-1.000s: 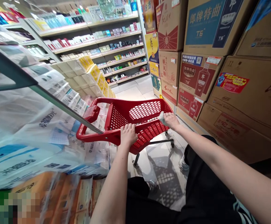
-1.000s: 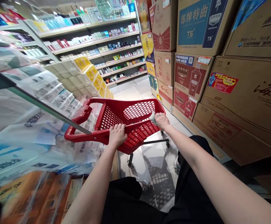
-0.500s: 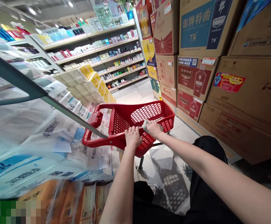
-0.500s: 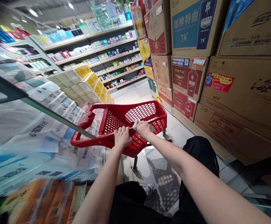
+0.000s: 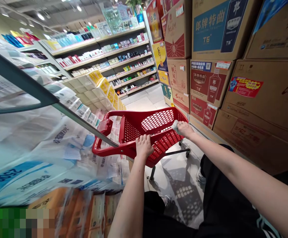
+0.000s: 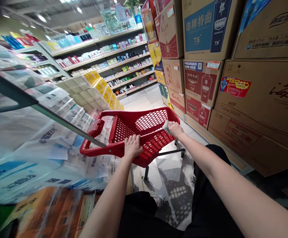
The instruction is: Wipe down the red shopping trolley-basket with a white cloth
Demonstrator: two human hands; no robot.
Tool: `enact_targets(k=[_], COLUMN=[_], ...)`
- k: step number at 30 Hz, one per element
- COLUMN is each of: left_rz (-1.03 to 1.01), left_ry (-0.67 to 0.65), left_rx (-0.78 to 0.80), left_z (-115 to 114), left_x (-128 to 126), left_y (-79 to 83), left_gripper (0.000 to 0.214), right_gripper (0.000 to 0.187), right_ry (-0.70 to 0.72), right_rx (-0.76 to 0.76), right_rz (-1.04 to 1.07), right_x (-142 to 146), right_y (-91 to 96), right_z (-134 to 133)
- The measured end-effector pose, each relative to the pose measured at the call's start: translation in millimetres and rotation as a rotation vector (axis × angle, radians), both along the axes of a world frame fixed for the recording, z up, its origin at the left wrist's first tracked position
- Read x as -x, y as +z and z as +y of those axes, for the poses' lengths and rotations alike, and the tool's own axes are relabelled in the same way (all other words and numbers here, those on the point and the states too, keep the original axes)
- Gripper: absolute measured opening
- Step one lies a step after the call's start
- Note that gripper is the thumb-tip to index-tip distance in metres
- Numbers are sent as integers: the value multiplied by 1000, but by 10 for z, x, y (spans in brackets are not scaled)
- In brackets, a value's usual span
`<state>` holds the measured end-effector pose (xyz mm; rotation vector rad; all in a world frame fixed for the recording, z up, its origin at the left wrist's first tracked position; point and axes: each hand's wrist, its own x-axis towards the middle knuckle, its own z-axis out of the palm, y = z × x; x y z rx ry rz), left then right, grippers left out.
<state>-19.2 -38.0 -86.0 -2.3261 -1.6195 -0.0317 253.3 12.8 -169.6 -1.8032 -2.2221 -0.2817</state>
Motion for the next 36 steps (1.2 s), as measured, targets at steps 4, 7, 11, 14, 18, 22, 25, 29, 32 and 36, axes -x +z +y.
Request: enact_targets(k=[4, 7, 11, 14, 18, 22, 25, 29, 32, 36], left_rz=[-2, -5, -17, -19, -20, -31, -50, -70, -67, -66], left_ry=[22, 27, 20, 25, 14, 6, -5, 7, 15, 5], left_rx=[-10, -17, -45, -72, -57, -47, -49, -35, -50, -65], left_z=[44, 87, 124, 132, 134, 146, 154, 158, 167, 175], left_x=[-104, -167, -184, -153, -116, -155, -211, -255, -259, -259], left_y=[-21, -37, -74, -94, -95, -97, -109, -126, -136, -140], left_gripper=[45, 44, 42, 42, 42, 43, 44, 43, 43, 43], right_gripper=[41, 44, 44, 42, 40, 38, 39, 39, 37, 36], right_ry=[-166, -200, -59, 36, 231, 112, -15, -134, -136, -38], right_rx=[5, -32, -110, -180, -150, -76, -72, -181, -208, -97], right_rz=[39, 72, 118, 129, 96, 65, 107, 291, 355, 248], right_x=[96, 454, 957, 1029, 628, 90, -199, -379, -324, -34], right_y=[33, 47, 19, -36, -98, -105, -130, -289, -429, -456], right_z=[49, 54, 14, 2, 78, 197, 215, 39, -183, -322])
